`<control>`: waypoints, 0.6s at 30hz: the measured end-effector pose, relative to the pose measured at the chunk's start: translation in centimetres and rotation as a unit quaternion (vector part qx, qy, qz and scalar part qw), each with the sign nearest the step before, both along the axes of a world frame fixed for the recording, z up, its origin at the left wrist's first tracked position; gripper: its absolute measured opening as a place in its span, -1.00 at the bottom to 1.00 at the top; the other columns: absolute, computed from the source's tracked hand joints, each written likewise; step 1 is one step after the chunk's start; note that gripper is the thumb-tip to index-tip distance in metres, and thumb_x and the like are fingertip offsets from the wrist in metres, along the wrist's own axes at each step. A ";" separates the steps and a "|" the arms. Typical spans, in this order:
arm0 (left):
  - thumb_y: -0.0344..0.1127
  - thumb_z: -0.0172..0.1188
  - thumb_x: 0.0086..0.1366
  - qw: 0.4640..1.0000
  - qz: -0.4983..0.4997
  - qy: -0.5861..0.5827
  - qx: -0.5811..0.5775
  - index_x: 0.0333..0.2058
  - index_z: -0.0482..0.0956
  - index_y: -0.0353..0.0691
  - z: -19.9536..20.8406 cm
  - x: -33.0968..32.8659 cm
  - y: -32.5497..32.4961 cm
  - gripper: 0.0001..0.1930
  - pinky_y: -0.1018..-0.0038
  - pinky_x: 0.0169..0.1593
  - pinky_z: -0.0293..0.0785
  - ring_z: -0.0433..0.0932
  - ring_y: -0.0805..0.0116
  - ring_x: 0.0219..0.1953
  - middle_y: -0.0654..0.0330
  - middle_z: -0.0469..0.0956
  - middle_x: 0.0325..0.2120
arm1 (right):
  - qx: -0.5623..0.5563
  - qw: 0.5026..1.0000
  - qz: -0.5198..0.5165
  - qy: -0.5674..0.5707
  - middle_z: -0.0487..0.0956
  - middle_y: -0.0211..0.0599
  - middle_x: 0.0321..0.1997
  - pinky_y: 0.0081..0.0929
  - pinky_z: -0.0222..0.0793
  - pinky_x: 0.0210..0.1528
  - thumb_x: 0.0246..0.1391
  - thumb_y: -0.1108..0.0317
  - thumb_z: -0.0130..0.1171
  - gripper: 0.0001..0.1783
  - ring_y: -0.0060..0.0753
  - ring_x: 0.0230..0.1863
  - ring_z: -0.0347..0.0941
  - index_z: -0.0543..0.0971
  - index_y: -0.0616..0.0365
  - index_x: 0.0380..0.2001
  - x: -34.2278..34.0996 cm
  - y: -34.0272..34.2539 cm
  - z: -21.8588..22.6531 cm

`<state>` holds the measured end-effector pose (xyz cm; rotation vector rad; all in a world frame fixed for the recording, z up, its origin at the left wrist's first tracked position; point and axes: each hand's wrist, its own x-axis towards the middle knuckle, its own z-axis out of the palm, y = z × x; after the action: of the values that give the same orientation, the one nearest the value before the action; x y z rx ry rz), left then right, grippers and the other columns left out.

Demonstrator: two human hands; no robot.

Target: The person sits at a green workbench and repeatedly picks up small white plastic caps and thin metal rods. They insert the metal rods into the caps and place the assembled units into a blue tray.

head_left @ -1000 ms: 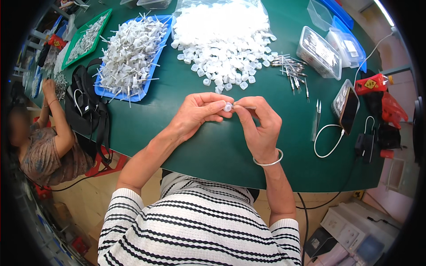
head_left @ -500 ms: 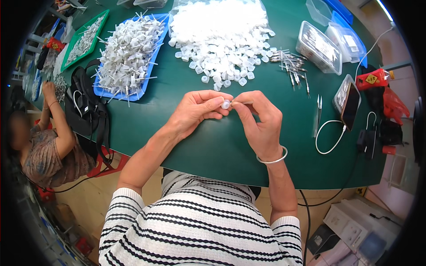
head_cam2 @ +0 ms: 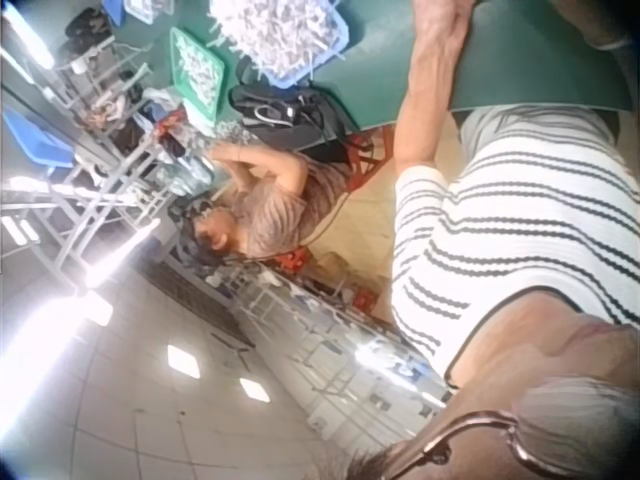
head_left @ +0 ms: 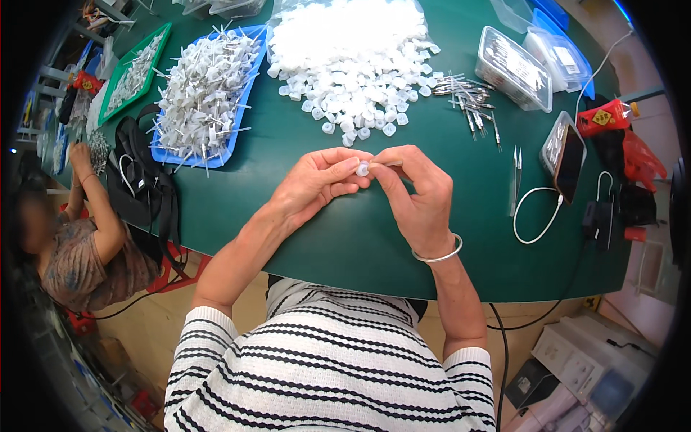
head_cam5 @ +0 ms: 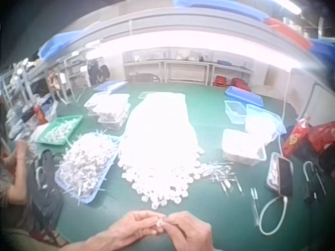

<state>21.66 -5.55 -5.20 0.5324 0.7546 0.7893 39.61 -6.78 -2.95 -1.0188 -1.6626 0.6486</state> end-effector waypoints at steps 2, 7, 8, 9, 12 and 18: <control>-0.35 0.15 0.27 1.000 -0.002 -0.001 -0.001 -0.11 0.53 -0.37 0.0 0.0 0.0 -0.74 0.65 -0.21 0.57 0.59 0.45 -0.29 0.15 0.59 -0.33 | -0.006 1.000 -0.006 0.002 0.54 -0.31 -0.48 -0.52 0.36 -0.55 -0.07 0.54 0.24 -0.91 -0.39 -0.55 0.47 0.54 0.19 -0.44 0.0 0.0 0.0; -0.35 0.16 0.27 1.000 -0.001 -0.002 -0.001 -0.11 0.52 -0.38 -0.1 0.1 0.0 -0.73 0.64 -0.18 0.56 0.59 0.44 -0.29 0.15 0.59 -0.32 | 0.003 1.000 -0.018 0.003 0.54 -0.32 -0.50 -0.53 0.35 -0.56 -0.07 0.53 0.25 -0.91 -0.40 -0.57 0.47 0.53 0.19 -0.46 -0.1 0.0 0.0; -0.35 0.16 0.27 1.000 -0.001 -0.001 -0.001 -0.11 0.52 -0.38 -0.1 0.1 0.0 -0.73 0.64 -0.18 0.56 0.59 0.44 -0.28 0.14 0.59 -0.32 | 0.003 1.000 -0.019 0.001 0.54 -0.32 -0.50 -0.53 0.35 -0.57 -0.07 0.53 0.25 -0.92 -0.40 -0.57 0.47 0.53 0.19 -0.46 -0.1 0.0 0.0; -0.35 0.16 0.27 1.000 0.000 0.000 -0.001 -0.11 0.52 -0.38 -0.1 0.1 0.0 -0.73 0.64 -0.17 0.56 0.59 0.43 -0.28 0.14 0.59 -0.31 | 0.002 1.000 -0.020 -0.001 0.54 -0.32 -0.50 -0.53 0.35 -0.57 -0.07 0.53 0.24 -0.92 -0.40 -0.57 0.47 0.53 0.19 -0.46 0.0 0.0 0.1; -0.35 0.16 0.27 1.000 0.001 0.000 0.002 -0.12 0.52 -0.39 0.0 0.1 0.0 -0.73 0.64 -0.17 0.56 0.59 0.43 -0.28 0.13 0.59 -0.31 | -0.001 1.000 -0.020 -0.002 0.53 -0.32 -0.50 -0.53 0.35 -0.57 -0.08 0.54 0.24 -0.91 -0.40 -0.57 0.47 0.53 0.19 -0.46 0.0 0.0 0.0; -0.35 0.15 0.27 1.000 -0.001 0.005 0.006 -0.12 0.52 -0.39 -0.1 0.1 0.0 -0.73 0.63 -0.16 0.55 0.59 0.43 -0.28 0.12 0.59 -0.31 | -0.002 1.000 -0.015 -0.006 0.53 -0.31 -0.50 -0.53 0.35 -0.56 -0.08 0.54 0.24 -0.91 -0.38 -0.56 0.47 0.53 0.19 -0.46 0.0 0.0 0.0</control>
<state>21.74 -5.57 -5.25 0.5488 0.7588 0.7897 39.57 -6.80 -2.94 -1.0515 -1.6544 0.6270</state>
